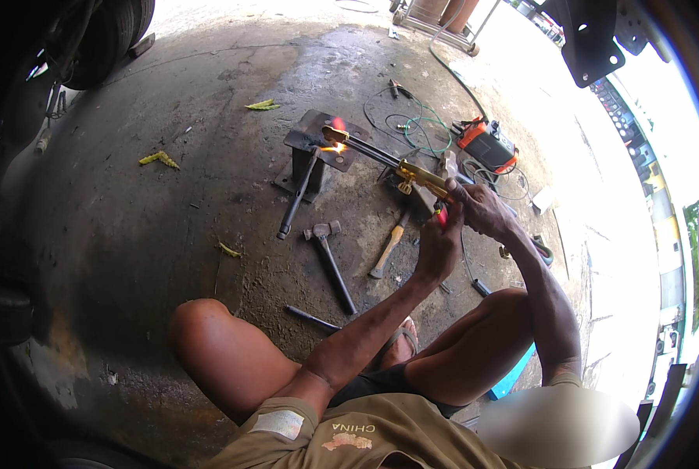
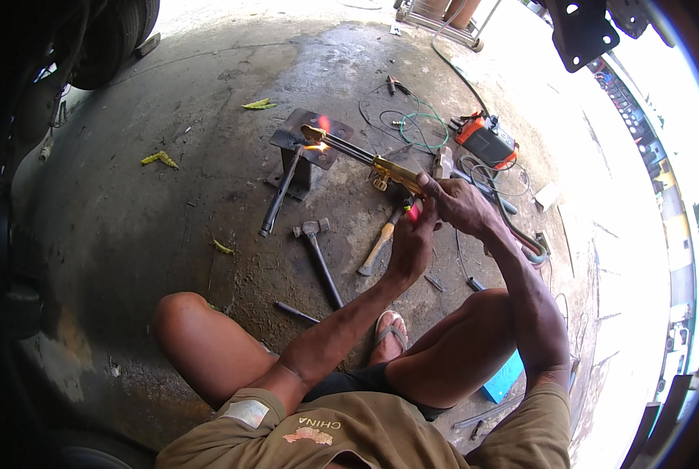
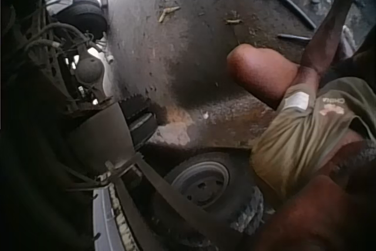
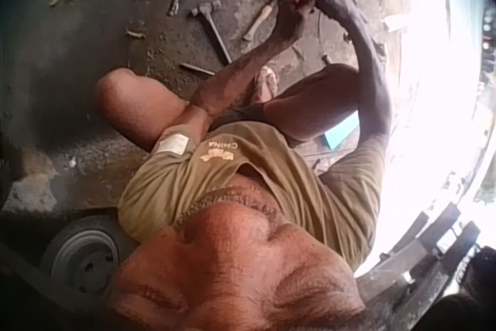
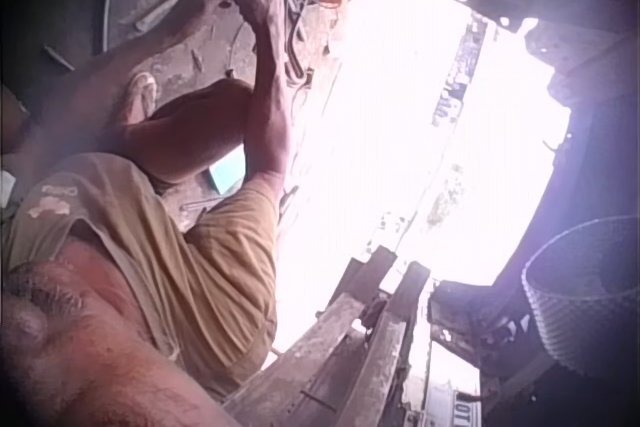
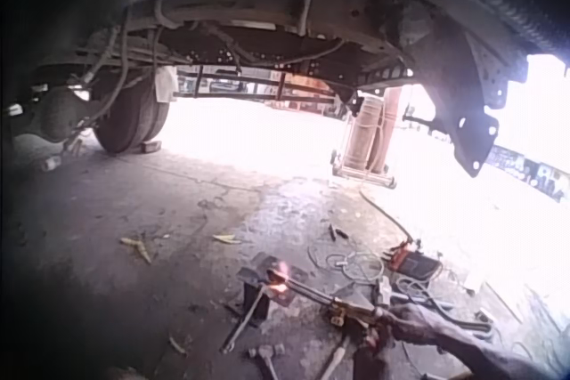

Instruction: The person heats a metal bracket with a blowtorch, then uses a hammer and pliers to bend and shape the heated metal. The person repeats the heating and hammering process on different sections of the bracket.

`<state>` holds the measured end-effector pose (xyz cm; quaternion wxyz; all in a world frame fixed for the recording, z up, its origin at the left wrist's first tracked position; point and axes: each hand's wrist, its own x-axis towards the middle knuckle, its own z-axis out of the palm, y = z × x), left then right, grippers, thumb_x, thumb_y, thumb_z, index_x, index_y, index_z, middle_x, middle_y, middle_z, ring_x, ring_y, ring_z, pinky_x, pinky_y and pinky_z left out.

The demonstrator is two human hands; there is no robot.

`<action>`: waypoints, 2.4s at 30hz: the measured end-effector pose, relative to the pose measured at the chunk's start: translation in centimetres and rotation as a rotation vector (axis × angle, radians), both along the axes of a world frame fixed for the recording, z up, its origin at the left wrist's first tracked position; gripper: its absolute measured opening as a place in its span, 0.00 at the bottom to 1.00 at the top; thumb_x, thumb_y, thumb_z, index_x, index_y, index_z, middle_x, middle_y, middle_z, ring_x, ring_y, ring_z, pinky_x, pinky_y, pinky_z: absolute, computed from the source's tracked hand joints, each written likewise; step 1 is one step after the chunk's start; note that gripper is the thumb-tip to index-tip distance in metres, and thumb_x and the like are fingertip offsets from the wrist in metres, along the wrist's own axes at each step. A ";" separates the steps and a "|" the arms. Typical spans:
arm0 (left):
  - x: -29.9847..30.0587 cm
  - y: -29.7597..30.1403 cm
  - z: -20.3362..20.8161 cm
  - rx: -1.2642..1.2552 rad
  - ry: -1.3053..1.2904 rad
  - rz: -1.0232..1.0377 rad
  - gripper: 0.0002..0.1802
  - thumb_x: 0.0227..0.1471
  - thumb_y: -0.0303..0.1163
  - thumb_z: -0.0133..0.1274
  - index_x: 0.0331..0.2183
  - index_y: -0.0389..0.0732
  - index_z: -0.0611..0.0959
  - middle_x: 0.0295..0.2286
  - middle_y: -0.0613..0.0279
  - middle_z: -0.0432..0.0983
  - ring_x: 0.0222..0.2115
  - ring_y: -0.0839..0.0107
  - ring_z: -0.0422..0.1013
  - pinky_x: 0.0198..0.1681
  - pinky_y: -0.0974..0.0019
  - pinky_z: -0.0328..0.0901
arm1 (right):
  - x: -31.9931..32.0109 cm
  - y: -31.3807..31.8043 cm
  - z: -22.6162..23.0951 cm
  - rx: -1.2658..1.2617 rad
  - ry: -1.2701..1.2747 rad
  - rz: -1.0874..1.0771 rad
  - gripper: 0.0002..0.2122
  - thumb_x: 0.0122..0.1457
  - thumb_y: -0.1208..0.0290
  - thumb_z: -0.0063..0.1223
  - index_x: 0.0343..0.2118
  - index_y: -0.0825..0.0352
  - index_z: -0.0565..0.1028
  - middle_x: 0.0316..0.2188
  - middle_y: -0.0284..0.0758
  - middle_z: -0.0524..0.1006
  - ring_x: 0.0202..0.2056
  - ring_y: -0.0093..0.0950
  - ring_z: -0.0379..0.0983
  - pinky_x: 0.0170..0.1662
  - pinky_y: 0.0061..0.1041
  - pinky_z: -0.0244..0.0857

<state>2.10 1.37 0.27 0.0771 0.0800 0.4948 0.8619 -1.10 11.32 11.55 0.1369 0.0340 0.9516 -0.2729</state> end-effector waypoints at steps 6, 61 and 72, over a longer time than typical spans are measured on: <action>0.1 0.1 -0.6 -0.016 -0.015 -0.049 0.28 0.69 0.49 0.39 0.42 0.32 0.80 0.31 0.67 0.76 0.31 0.81 0.66 0.35 0.71 0.61 | 0.0 0.1 0.0 0.000 0.009 0.027 0.42 0.56 0.23 0.34 0.28 0.68 0.77 0.14 0.25 0.64 0.18 0.18 0.61 0.22 0.26 0.53; 4.8 6.5 -8.7 -0.518 1.070 -0.436 0.29 0.51 0.37 0.62 0.50 0.30 0.74 0.38 0.44 0.77 0.39 0.46 0.75 0.45 0.50 0.70 | 10.3 17.6 -16.0 -1.806 0.002 -0.788 0.39 0.51 0.21 0.40 0.33 0.63 0.72 0.17 0.24 0.64 0.15 0.16 0.58 0.18 0.17 0.56; -2.2 20.2 -6.0 -1.054 0.851 -0.145 0.14 0.54 0.28 0.52 0.42 0.33 0.74 0.33 0.49 0.76 0.34 0.52 0.76 0.38 0.54 0.70 | 12.9 15.4 -19.5 -1.716 0.088 -0.898 0.39 0.50 0.18 0.33 0.34 0.59 0.70 0.17 0.22 0.64 0.15 0.16 0.59 0.18 0.17 0.55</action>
